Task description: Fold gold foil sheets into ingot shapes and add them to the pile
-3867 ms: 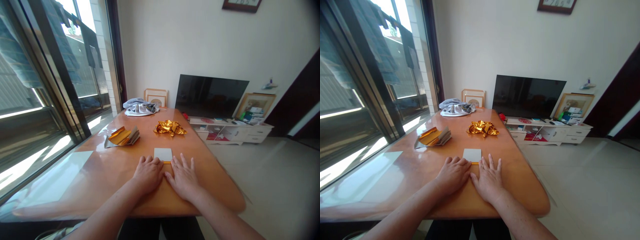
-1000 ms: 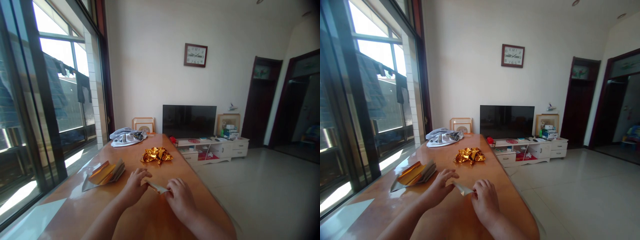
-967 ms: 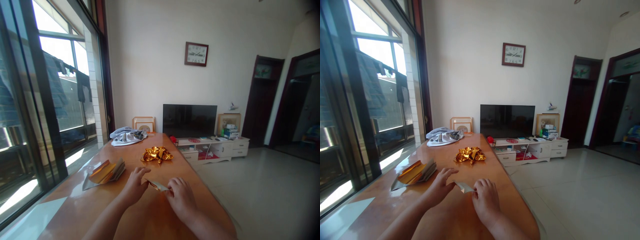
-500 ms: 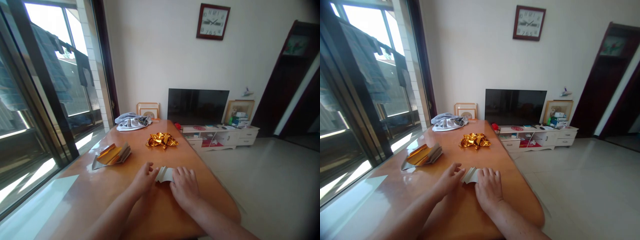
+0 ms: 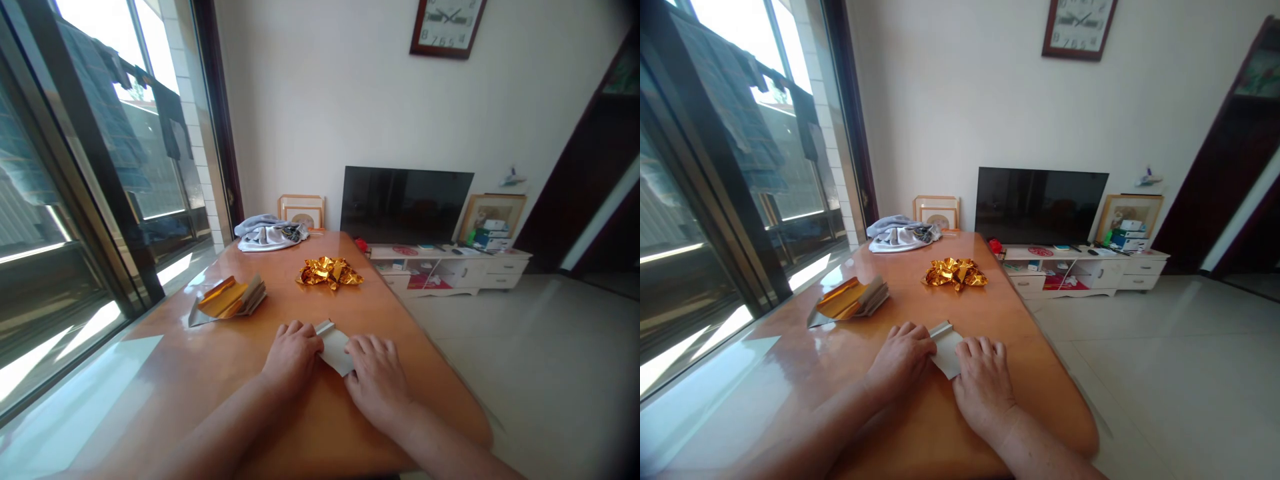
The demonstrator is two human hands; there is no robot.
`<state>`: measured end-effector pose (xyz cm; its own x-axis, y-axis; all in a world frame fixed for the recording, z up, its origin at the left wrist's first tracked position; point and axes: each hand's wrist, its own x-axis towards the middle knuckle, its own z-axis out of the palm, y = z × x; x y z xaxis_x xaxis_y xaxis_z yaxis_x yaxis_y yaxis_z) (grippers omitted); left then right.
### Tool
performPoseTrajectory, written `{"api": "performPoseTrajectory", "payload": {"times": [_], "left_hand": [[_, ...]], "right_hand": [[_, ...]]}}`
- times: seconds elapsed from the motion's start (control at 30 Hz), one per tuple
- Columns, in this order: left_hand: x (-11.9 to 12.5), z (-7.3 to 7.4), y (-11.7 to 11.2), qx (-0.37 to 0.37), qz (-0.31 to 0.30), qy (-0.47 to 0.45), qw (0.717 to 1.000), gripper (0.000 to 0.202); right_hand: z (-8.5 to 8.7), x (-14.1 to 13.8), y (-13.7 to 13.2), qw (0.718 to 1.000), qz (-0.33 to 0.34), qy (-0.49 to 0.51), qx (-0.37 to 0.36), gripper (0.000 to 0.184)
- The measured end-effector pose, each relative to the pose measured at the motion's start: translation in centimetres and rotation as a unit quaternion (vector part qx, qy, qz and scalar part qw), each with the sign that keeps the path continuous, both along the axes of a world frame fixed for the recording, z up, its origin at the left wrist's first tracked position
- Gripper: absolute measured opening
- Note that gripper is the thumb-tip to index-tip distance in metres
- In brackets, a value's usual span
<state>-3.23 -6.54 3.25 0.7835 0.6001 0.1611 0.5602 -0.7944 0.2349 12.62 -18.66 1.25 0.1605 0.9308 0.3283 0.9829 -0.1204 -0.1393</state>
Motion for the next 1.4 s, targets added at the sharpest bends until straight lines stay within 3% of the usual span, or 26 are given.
{"api": "performPoseTrajectory", "payload": {"times": [0.2,0.3,0.5,0.67,0.83,1.0,1.2,1.4], "left_hand": [[-1.2,-0.9,1.5,-0.003,-0.007,-0.018,1.000,0.028],[-1.2,-1.3,1.9,0.004,0.021,-0.040,0.999,0.038],[-1.0,-2.0,1.9,-0.006,0.047,-0.033,0.998,0.035],[-1.6,-2.3,1.8,-0.005,0.014,-0.052,0.999,0.032],[-2.0,-1.9,1.7,-0.043,-0.020,-0.048,0.998,0.026],[-2.5,-0.7,1.2,-0.051,-0.039,-0.043,0.997,0.039],[-2.9,0.6,0.2,-0.023,-0.068,-0.018,0.997,0.050],[-2.4,0.3,-0.2,0.012,-0.045,-0.018,0.999,0.045]], "right_hand": [[0.3,1.3,0.1,0.994,0.107,0.009,-0.013,0.013],[0.6,1.1,0.3,0.989,0.140,0.013,-0.043,0.010],[0.7,0.4,0.5,0.985,0.161,0.008,-0.060,0.011],[0.5,0.7,0.5,0.983,0.168,0.002,-0.070,0.011],[1.3,1.4,0.7,0.979,0.184,0.020,-0.083,0.009],[2.0,2.1,1.4,0.969,0.216,0.050,-0.113,0.012],[2.3,2.6,2.8,0.965,0.226,0.059,-0.122,0.024],[2.9,3.6,4.5,0.963,0.224,0.080,-0.126,0.019]]}}
